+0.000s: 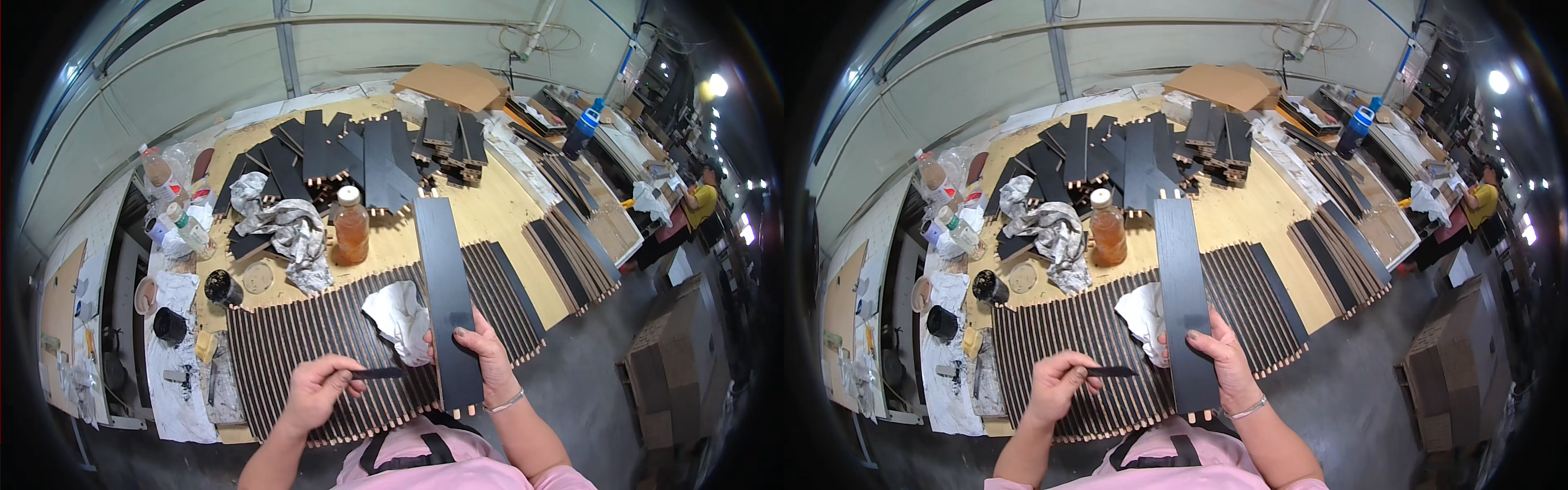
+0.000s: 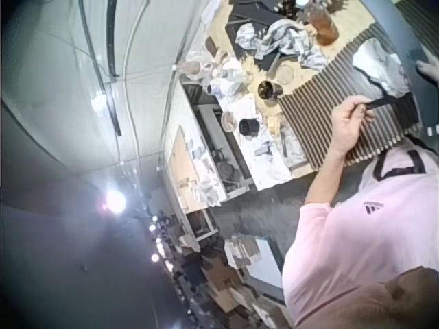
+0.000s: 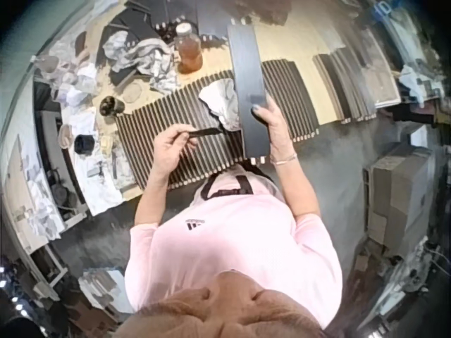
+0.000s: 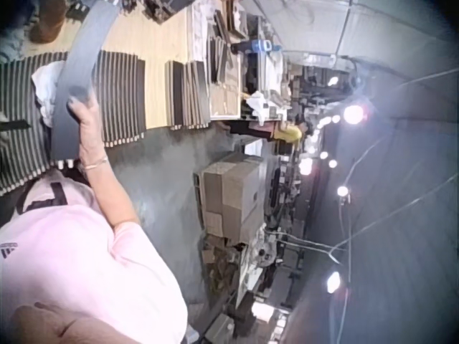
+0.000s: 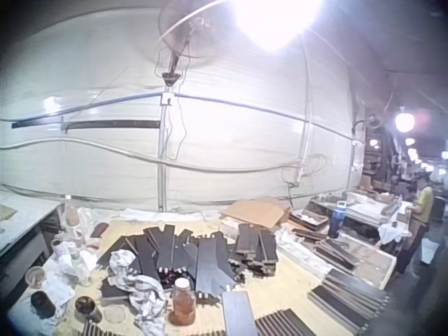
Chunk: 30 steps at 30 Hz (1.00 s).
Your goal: The person finishes wooden slats by sanding them with a block, applying black touch-up paint to the edges using a small applicator, and wiping the surfaces down with a cloth.
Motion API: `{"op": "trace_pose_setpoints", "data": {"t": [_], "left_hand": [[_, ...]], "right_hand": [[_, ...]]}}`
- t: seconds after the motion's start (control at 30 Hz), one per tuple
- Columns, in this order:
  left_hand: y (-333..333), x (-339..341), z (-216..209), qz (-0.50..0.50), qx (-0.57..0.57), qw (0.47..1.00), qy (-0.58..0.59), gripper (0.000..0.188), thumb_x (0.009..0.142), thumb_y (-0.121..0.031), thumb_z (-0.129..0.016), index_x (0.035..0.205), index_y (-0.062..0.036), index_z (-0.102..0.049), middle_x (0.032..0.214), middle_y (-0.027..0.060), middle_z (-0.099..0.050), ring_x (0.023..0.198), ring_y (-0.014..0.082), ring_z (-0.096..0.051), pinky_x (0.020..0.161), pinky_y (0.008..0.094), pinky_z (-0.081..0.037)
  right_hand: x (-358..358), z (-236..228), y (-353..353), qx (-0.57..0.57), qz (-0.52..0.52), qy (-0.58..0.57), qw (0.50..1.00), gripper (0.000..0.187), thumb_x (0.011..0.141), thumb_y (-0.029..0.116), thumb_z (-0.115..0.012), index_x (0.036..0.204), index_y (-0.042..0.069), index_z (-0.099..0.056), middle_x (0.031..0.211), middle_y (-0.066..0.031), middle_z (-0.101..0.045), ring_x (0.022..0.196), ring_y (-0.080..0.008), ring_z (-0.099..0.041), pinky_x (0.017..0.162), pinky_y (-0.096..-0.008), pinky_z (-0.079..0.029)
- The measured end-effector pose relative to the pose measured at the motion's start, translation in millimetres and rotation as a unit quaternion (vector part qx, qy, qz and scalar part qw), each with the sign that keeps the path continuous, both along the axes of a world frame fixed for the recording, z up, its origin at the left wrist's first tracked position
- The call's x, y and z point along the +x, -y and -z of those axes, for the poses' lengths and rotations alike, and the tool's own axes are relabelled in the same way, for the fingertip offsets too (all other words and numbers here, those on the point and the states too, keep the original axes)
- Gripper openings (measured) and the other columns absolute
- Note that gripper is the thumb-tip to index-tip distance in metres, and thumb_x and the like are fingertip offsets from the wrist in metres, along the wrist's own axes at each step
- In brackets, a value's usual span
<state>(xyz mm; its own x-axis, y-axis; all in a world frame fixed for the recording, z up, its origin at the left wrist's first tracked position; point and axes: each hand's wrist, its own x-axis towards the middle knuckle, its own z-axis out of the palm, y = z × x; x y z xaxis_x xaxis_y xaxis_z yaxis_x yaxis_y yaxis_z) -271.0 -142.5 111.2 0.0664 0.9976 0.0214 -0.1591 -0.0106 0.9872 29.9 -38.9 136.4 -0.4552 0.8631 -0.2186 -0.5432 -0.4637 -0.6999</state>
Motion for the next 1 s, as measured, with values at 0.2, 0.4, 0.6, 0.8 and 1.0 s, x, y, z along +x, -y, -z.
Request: {"op": "trace_pose_setpoints", "data": {"t": [0.2,0.4,0.6,0.8,1.0], "left_hand": [[8.6,67.8,-8.6,0.001,0.159,0.981,-0.112,0.025,0.104,-0.016,-0.081,0.121,0.0032,-0.085,0.099,0.0124,-0.076,0.084,0.0183,-0.070,0.074,0.0306,-0.054],[4.2,95.7,-5.3,0.014,0.239,0.959,-0.150,0.032,0.094,-0.005,-0.086,0.125,0.0017,-0.084,0.101,0.0112,-0.074,0.087,0.0212,-0.070,0.075,0.0325,-0.055],[-4.7,114.5,-4.2,0.021,0.289,0.947,-0.139,0.041,0.087,0.002,-0.088,0.127,0.0008,-0.083,0.102,0.0103,-0.074,0.089,0.0245,-0.070,0.079,0.0365,-0.056],[-8.5,120.2,1.4,0.032,0.284,0.949,-0.136,0.029,0.093,-0.003,-0.087,0.121,0.0019,-0.084,0.102,0.0113,-0.073,0.090,0.0236,-0.071,0.079,0.0343,-0.056],[-8.8,120.1,3.4,0.036,0.259,0.957,-0.128,0.028,0.092,-0.001,-0.087,0.120,0.0017,-0.084,0.102,0.0113,-0.073,0.091,0.0239,-0.071,0.079,0.0351,-0.056]], "right_hand": [[26.6,-8.9,7.1,-0.008,0.039,0.013,0.999,0.062,0.102,0.012,-0.072,0.159,0.005,-0.049,0.119,-0.0278,-0.077,0.096,-0.0306,-0.080,0.085,-0.0399,-0.068],[50.1,-11.5,9.9,-0.017,0.047,0.001,0.999,0.059,0.103,0.013,-0.072,0.158,0.004,-0.051,0.119,-0.0277,-0.077,0.096,-0.0308,-0.081,0.086,-0.0400,-0.070],[65.4,-11.7,8.6,-0.011,0.046,-0.007,0.999,0.059,0.106,0.011,-0.070,0.161,0.007,-0.051,0.121,-0.0217,-0.079,0.098,-0.0240,-0.081,0.084,-0.0356,-0.069],[71.6,-9.9,7.5,-0.019,0.049,-0.018,0.998,0.057,0.107,0.012,-0.069,0.161,0.008,-0.051,0.121,-0.0217,-0.079,0.096,-0.0233,-0.080,0.085,-0.0351,-0.068],[72.8,-7.1,5.6,-0.021,0.046,-0.040,0.998,0.053,0.107,0.012,-0.068,0.157,0.008,-0.053,0.122,-0.0220,-0.078,0.097,-0.0235,-0.080,0.085,-0.0350,-0.068]]}}
